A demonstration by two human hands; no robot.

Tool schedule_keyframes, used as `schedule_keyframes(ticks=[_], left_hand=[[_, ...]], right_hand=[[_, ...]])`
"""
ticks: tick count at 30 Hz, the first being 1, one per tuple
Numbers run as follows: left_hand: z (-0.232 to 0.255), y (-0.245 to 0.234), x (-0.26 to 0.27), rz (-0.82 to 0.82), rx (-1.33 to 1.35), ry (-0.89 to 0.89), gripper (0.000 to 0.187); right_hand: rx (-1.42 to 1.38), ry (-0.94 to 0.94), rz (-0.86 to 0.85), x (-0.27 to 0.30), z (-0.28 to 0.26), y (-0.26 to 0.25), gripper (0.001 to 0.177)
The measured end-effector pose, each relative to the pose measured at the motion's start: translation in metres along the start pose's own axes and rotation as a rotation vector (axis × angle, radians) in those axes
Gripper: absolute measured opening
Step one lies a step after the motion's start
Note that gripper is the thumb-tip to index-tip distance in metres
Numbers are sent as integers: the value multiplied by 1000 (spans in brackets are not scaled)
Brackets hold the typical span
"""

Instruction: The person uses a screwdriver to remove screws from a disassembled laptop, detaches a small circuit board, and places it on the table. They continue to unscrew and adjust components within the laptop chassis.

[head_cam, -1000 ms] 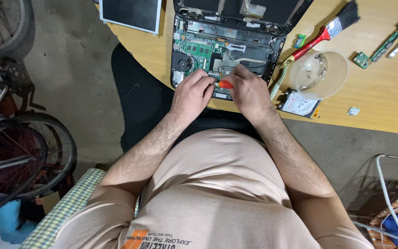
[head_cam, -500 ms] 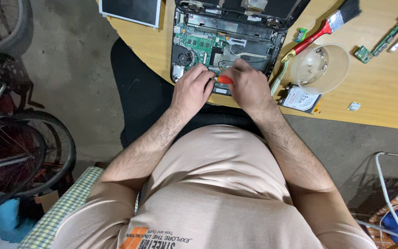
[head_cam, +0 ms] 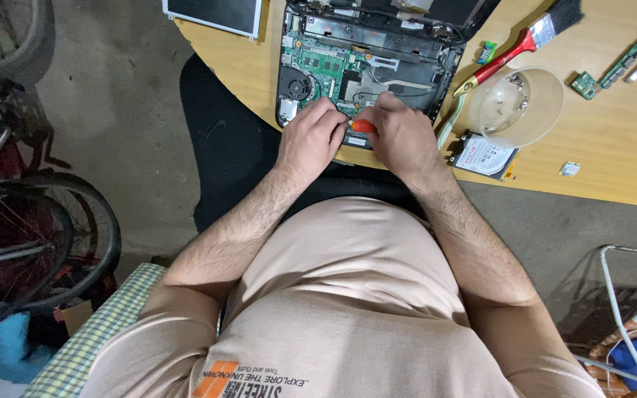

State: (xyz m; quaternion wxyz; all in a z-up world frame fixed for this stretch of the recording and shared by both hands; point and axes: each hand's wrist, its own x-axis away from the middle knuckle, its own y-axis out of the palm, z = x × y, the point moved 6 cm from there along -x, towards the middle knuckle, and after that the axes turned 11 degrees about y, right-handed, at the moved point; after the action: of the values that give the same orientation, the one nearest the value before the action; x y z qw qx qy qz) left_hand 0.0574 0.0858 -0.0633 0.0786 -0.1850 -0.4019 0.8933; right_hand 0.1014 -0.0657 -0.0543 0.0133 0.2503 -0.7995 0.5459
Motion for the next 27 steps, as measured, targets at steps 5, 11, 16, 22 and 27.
schedule_keyframes(ticks=[5, 11, 16, 22, 27], left_hand=[[1, 1, 0, -22, -32, 2, 7], [5, -2, -2, -23, -45, 20, 7], [6, -2, -2, -36, -60, 16, 7], [9, -1, -2, -77, -37, 22, 9], [7, 1, 1, -14, -94, 57, 8]], right_hand=[[-72, 11, 35, 2, 5, 10, 15], [-65, 18, 143, 8, 13, 30, 16], [-9, -70, 265, 14, 5, 22, 10], [38, -149, 334, 15, 1, 23, 7], [-127, -63, 350, 17, -1, 11, 14]])
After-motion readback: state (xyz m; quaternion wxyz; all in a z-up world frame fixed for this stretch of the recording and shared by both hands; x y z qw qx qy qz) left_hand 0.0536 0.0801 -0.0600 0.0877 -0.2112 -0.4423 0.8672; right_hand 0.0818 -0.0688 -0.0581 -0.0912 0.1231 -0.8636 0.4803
